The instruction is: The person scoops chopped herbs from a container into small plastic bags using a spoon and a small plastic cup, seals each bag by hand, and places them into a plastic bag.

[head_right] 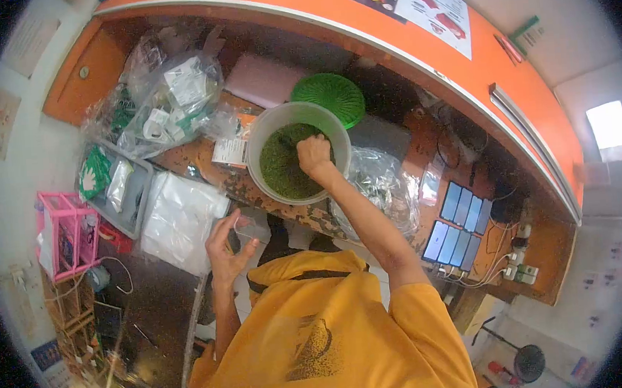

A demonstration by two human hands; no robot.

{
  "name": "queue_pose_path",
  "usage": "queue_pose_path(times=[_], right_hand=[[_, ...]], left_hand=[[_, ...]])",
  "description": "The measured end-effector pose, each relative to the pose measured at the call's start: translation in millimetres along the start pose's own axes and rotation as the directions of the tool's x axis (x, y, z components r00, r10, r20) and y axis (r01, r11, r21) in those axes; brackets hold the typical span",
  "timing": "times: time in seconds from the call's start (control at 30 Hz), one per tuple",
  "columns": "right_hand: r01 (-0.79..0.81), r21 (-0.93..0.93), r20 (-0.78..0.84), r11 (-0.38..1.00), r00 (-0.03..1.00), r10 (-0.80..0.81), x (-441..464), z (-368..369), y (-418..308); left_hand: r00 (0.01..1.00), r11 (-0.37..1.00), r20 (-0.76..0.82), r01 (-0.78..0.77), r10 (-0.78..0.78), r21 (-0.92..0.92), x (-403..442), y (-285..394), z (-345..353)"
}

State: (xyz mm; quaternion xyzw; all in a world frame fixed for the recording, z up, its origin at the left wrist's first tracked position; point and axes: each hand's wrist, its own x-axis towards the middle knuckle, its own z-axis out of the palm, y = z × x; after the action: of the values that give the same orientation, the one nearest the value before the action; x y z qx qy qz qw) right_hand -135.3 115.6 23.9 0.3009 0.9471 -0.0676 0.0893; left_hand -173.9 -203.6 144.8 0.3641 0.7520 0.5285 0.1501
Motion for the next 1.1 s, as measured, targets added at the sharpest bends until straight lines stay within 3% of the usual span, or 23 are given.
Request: queue_pose_path(times=[0.13,0.23,0.33,0.43,0.53,0.63,0.77,0.93,1.03,1.1], right_hand=[[0.042,0.145,-0.097,0.989,0.995,-0.028,-12.3,-9.1,0.2],[0.201,0.128,-0.056,0.971,0.979,-0.195,-39.5,-7.6,-5.0],[0.275,0.438,-0.032,0.856,0.956,-0.291,-58.0,-23.2,2.6],[0.057,0.704,0.198,0.708,0.942,-0.272,-63.9,-49.2,21.5],[-0.295,0.804,0.422,0.516,0.895,-0.146,-78.4,-74.0,39.3],[-0.375,0.853,0.422,0.363,0.905,-0.056,-99.1,-83.4,58.1],[-0.327,0.922,0.321,0.208,0.945,0.066,-127.3,-103.9,70.8],[-0.154,0.935,0.074,0.319,0.966,0.248,-153.1,-134.8,61.3],[0.043,0.807,-0.271,0.589,0.913,0.304,-161.5,-131.9,48.7],[0.028,0.757,-0.310,0.653,0.895,0.322,-167.5,-132.5,41.0]], left_hand=[[0.991,0.998,-0.115,0.069,-0.069,-0.005,-16.4,-8.8,-15.1],[0.981,0.991,-0.149,0.129,-0.125,0.021,-23.2,-16.1,-19.3],[0.982,0.992,-0.150,0.120,-0.113,0.037,-20.5,-25.5,-19.9],[0.988,0.996,-0.148,0.052,-0.040,0.078,1.7,-22.0,-13.7],[0.991,0.996,-0.127,-0.017,0.029,0.091,33.9,-15.0,-2.0],[0.980,0.985,-0.117,-0.150,0.160,0.090,72.3,-7.9,14.6],[0.977,0.979,-0.064,-0.202,0.204,0.037,115.6,-9.0,52.6],[0.961,0.957,0.044,-0.275,0.272,0.090,143.1,-19.1,102.9],[0.962,0.963,0.088,-0.264,0.259,0.059,148.3,-20.8,123.4],[0.964,0.968,0.100,-0.250,0.246,0.032,149.7,-20.0,132.4]])
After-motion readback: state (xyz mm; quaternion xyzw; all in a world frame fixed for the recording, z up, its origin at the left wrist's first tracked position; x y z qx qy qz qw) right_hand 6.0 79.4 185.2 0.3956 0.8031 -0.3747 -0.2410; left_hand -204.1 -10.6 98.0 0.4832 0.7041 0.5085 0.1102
